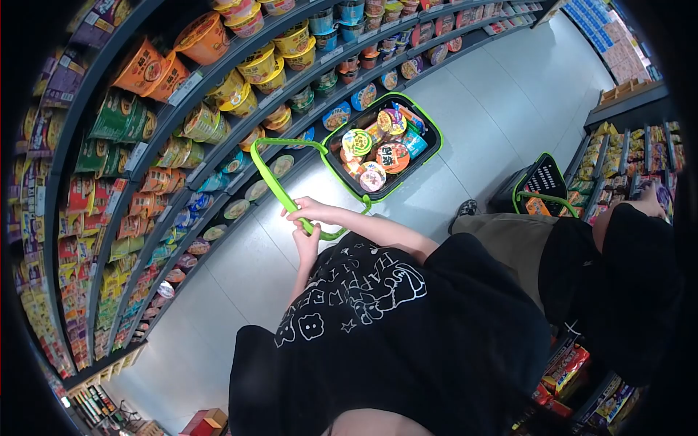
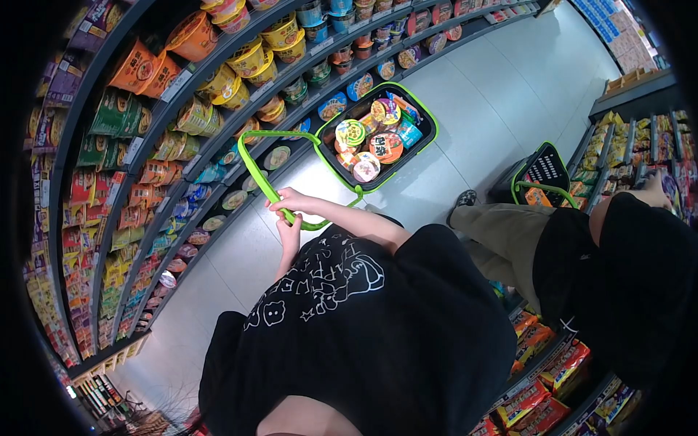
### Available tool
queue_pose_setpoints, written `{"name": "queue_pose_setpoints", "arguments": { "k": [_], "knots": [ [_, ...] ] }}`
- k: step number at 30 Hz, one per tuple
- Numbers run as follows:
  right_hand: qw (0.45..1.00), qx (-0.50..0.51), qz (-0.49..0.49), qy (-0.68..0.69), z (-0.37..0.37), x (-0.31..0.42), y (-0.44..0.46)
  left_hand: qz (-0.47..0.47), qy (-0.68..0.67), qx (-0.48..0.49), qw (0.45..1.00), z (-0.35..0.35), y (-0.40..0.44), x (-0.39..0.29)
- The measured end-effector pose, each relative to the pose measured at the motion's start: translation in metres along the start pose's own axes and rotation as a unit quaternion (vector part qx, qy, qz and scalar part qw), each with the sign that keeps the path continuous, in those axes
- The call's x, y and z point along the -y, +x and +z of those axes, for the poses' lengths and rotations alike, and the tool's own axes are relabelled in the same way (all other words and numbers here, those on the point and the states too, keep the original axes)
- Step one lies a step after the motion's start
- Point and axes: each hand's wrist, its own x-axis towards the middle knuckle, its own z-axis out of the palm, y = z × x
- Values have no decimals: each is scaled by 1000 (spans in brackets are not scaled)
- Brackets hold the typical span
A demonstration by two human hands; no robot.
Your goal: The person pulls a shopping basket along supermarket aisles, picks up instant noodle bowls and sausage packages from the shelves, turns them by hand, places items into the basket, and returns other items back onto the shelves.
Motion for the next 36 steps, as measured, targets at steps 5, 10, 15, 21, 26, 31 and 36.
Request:
{"name": "queue_pose_setpoints", "arguments": {
  "k": [5, 10, 15, 21, 26, 31, 36],
  "knots": [
    [1000, -8, -1, -4, 1, 0, -1, 4, -7, -7, 1000, 0, -2, -1],
    [1000, -17, -18, -19, 8, 4, -6, 30, -26, -26, 999, 1, -2, -3],
    [1000, -12, -26, -9, 11, 6, 0, -7, -24, -39, 999, -8, -3, -13],
    [999, 12, -31, 0, 28, -5, 14, -15, -26, -59, 998, -28, -15, -19],
    [999, 21, -32, -15, 46, -5, 21, -32, -9, -55, 998, -49, -20, -19],
    [999, 31, -20, 21, 65, -6, 30, -31, -128, -80, 988, -48, -22, -35],
    [993, 92, -68, -22, 80, -33, 46, 3, -97, -114, 989, -66, -29, -10]
  ]
}}
